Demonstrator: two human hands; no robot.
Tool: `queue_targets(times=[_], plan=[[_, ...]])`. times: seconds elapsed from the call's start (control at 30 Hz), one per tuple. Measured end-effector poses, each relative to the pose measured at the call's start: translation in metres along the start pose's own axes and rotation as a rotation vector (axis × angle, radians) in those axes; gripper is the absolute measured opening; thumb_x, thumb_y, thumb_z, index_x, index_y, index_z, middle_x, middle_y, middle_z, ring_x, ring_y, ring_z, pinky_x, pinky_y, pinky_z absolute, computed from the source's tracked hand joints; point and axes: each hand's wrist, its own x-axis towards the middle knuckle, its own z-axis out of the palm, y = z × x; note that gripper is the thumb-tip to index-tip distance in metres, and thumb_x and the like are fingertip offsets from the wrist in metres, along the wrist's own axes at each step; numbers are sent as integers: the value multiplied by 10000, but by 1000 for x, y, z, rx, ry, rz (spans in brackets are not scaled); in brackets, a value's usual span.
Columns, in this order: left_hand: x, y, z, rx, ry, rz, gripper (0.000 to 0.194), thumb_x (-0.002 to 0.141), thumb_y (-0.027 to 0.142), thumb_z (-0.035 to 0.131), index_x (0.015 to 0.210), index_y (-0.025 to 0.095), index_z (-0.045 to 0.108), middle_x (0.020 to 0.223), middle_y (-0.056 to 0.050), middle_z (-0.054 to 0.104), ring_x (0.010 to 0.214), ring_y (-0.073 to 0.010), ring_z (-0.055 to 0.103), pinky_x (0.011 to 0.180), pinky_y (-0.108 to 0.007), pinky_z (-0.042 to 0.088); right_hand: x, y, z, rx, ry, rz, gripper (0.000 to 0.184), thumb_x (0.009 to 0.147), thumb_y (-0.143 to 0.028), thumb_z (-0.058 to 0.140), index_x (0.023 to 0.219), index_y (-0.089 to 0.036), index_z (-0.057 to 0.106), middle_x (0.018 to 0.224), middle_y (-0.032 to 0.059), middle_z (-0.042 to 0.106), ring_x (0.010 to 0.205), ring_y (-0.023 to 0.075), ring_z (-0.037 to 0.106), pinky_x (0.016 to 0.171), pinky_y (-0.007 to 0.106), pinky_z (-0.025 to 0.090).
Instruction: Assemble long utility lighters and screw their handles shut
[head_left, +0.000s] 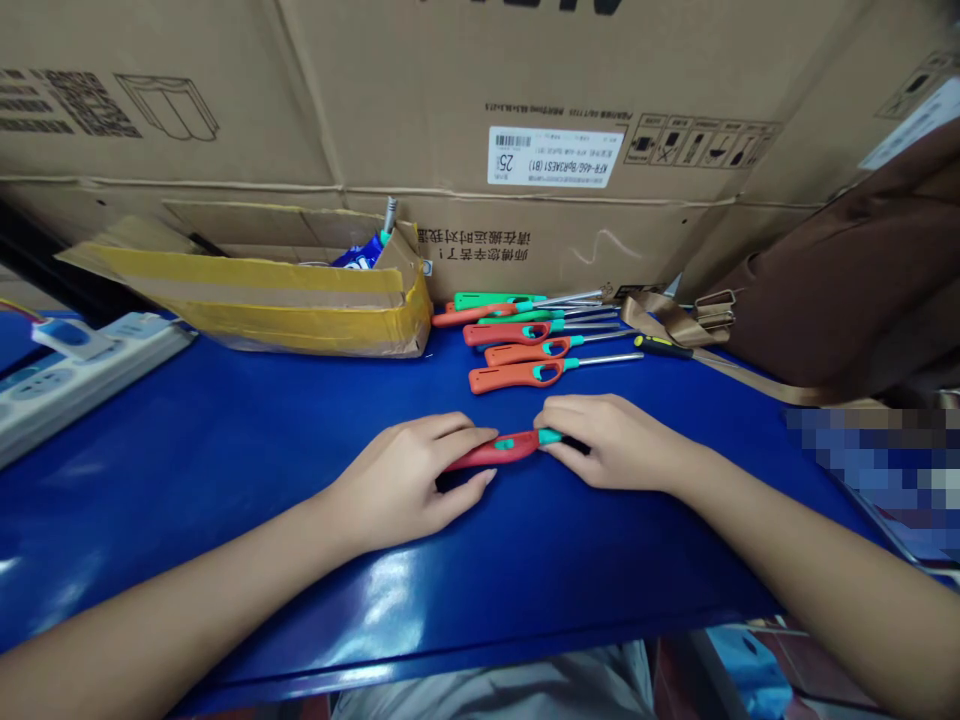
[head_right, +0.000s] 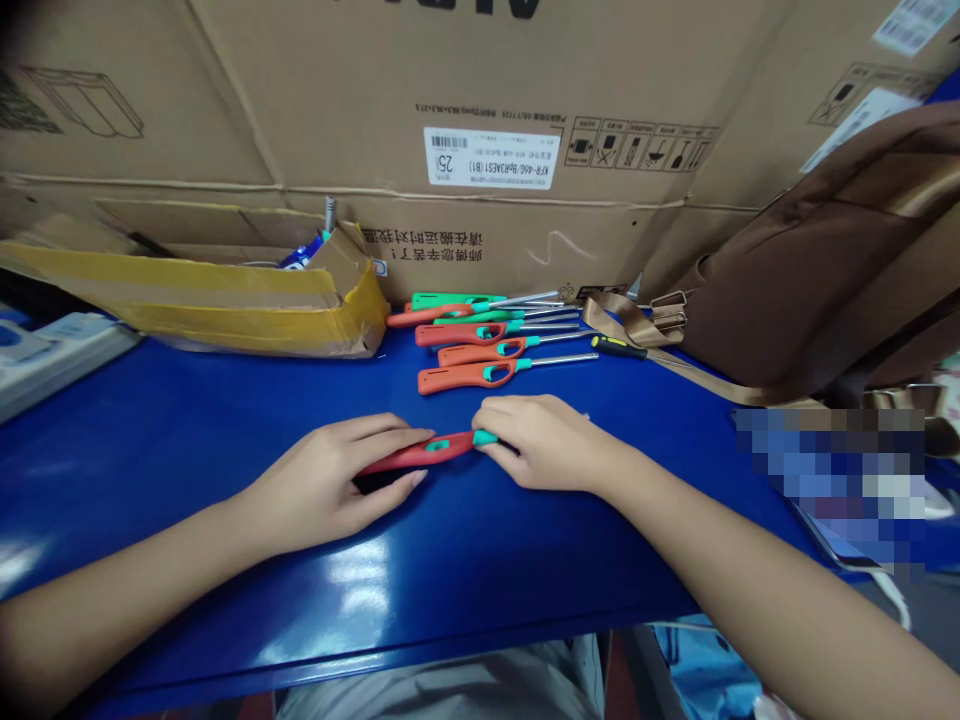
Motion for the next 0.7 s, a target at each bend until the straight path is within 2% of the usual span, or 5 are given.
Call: queue_targets(times=[0.13, 0.27, 0.43, 0.6, 0.7], plan=[[1, -12, -1, 21, 34, 10, 411, 973, 280, 571, 1364, 155, 593, 1223, -117, 672, 1102, -234, 642, 972, -361, 529, -3, 14, -4, 57, 28, 91, 78, 961, -228, 530, 973, -197, 601, 920, 45, 649, 801, 178, 604, 697, 277, 440], [2, -21, -4, 70, 42, -8, 429, 952, 315, 617, 1350, 154, 607, 1138, -112, 679, 1026, -245, 631, 926, -395, 542, -6, 24, -6, 62, 79, 133, 74, 900, -176, 565, 966, -209, 571, 932, 42, 646, 819, 184, 603, 710, 279, 443], [3, -22, -6, 85, 4, -29, 357, 972, 345, 601, 1279, 176, 669, 1116, -110, 674, 998, -239, 638, 913, -398, 543, -6, 27, -9, 85, -7, 183, 85, 934, -283, 614, 972, -222, 569, 933, 27, 646, 790, 175, 594, 666, 267, 432], [5, -19, -8, -41, 63, -69, 303, 1043, 332, 500, 1206, 180, 706, 1049, -83, 736, 933, -198, 682, 850, -326, 549, -7, 28, -12, 120, -69, 153, 193, 1019, -376, 517, 995, -214, 618, 988, 43, 649, 861, 181, 614, 747, 295, 463], [5, -22, -6, -57, 89, -42, 285, 1036, 324, 523, 1182, 181, 723, 1064, -82, 748, 954, -203, 686, 859, -331, 550, -8, 27, -16, 157, -64, 135, 197, 991, -391, 564, 967, -208, 633, 947, 38, 651, 813, 171, 598, 716, 288, 463]])
